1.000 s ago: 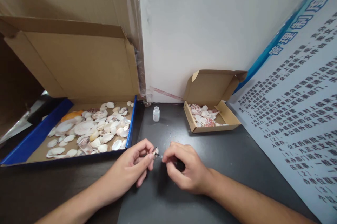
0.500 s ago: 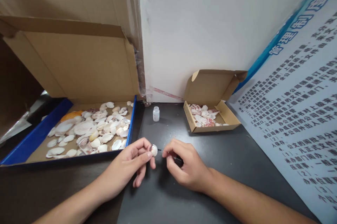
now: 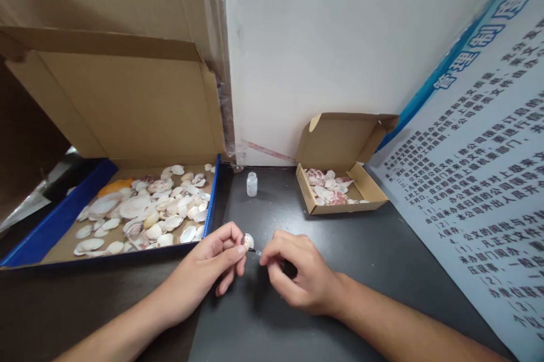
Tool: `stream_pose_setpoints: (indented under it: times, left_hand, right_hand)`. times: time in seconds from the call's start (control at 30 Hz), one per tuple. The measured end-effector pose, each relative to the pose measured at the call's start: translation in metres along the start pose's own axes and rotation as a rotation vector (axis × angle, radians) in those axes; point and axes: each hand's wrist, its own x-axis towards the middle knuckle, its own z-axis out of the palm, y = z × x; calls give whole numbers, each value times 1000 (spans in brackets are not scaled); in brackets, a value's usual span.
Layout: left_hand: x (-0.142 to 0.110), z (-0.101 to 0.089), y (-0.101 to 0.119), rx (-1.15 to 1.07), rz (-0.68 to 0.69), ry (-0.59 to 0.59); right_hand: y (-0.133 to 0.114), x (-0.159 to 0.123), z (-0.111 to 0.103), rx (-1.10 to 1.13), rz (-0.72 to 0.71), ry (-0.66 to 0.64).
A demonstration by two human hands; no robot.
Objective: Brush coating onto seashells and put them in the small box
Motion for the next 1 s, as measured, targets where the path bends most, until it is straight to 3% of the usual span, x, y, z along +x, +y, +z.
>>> stream_pose_setpoints:
  times: [0.17,0.37,0.47,0.57,0.73,0.83,0.93,1.0]
  left_hand:
    - [0,1,3,-2,-4,2]
    - [-1,2,4,1,-14,6]
    - [-1,2,4,11,-13,6]
    - [-1,1,2,22,-14,10]
    - [-1,1,2,58,-18,15]
    - [-2,2,5,89,-27,23]
    - [-3,4,8,107,-35,16]
    - [-4,6,10,110,-37,16]
  right_hand:
    - [-1,1,0,-59,90,5]
    - [-3,1,-1,-18,-39,32]
    - [-1,1,-1,-51,33,-16]
    - [0,1,-1,-80,111,30]
    - [-2,0,0,-25,-13,44]
    - [-2,0,1,-51,35,16]
    - [-1,1,0,-74,109,69]
    - [-1,1,0,-42,64,80]
